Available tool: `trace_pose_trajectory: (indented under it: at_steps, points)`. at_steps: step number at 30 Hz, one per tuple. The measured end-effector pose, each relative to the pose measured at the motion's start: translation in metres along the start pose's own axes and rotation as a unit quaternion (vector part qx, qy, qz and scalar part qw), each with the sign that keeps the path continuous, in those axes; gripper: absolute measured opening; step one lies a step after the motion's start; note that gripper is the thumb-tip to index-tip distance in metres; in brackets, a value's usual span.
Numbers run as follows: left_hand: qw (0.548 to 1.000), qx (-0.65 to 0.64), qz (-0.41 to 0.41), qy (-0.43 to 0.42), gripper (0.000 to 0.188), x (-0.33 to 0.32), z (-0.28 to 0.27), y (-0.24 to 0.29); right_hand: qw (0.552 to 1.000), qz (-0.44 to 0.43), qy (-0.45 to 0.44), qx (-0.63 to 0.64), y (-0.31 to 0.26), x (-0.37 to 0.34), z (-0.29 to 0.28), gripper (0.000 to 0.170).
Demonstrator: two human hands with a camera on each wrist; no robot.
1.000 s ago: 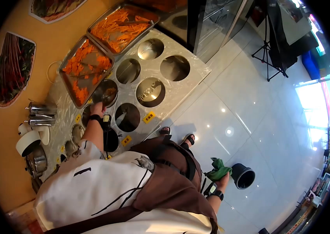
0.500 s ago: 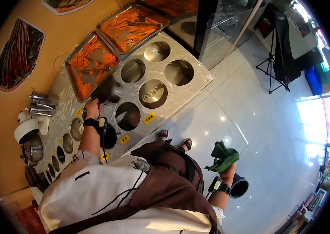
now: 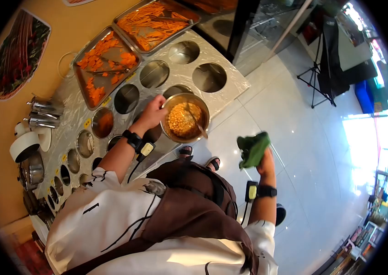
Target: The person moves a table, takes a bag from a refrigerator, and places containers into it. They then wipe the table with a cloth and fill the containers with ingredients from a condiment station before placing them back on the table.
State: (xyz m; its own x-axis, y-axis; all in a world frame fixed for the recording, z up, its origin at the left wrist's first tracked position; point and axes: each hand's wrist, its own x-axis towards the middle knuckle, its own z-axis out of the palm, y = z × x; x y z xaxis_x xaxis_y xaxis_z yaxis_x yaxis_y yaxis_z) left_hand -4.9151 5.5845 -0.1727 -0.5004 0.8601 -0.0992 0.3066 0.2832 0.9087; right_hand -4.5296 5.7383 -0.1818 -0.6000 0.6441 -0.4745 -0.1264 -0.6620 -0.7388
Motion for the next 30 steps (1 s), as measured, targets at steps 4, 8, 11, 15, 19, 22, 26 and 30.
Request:
trace_pose_trajectory:
  at_steps: [4,8,11,15,19,22,26,30]
  points:
    - [0.991,0.078,0.088,-0.071,0.02,0.013,0.056,0.005,0.977,0.021,-0.044,-0.207,-0.025,0.035,0.044,0.038]
    - [0.981,0.156,0.092,-0.074,0.017,0.015,0.084,0.033,0.726,-0.088,-0.006,-0.682,-0.018,0.073,0.094,0.042]
    - [0.94,0.189,0.274,-0.072,0.016,0.023,0.1,0.032,0.58,-0.119,-0.032,-0.805,-0.011,0.099,0.124,0.039]
    - [0.97,0.085,0.214,-0.072,0.011,0.024,0.113,0.024,0.483,-0.062,-0.095,-0.869,-0.012,0.125,0.138,0.027]
    - [0.984,0.063,0.16,-0.039,0.013,0.03,0.104,0.015,0.561,-0.016,-0.072,-0.824,-0.011,0.128,0.134,0.027]
    - [0.988,0.074,0.137,0.026,0.008,0.029,0.097,0.011,0.659,-0.02,-0.022,-0.751,0.002,0.125,0.107,0.029]
    - [0.989,-0.013,0.083,0.118,0.011,0.02,0.1,0.005,0.698,-0.014,0.03,-0.716,0.032,0.1,0.088,0.031]
    - [0.961,-0.009,0.051,0.273,0.016,0.013,0.111,-0.018,0.794,0.079,0.206,-0.566,0.085,0.087,0.092,0.037]
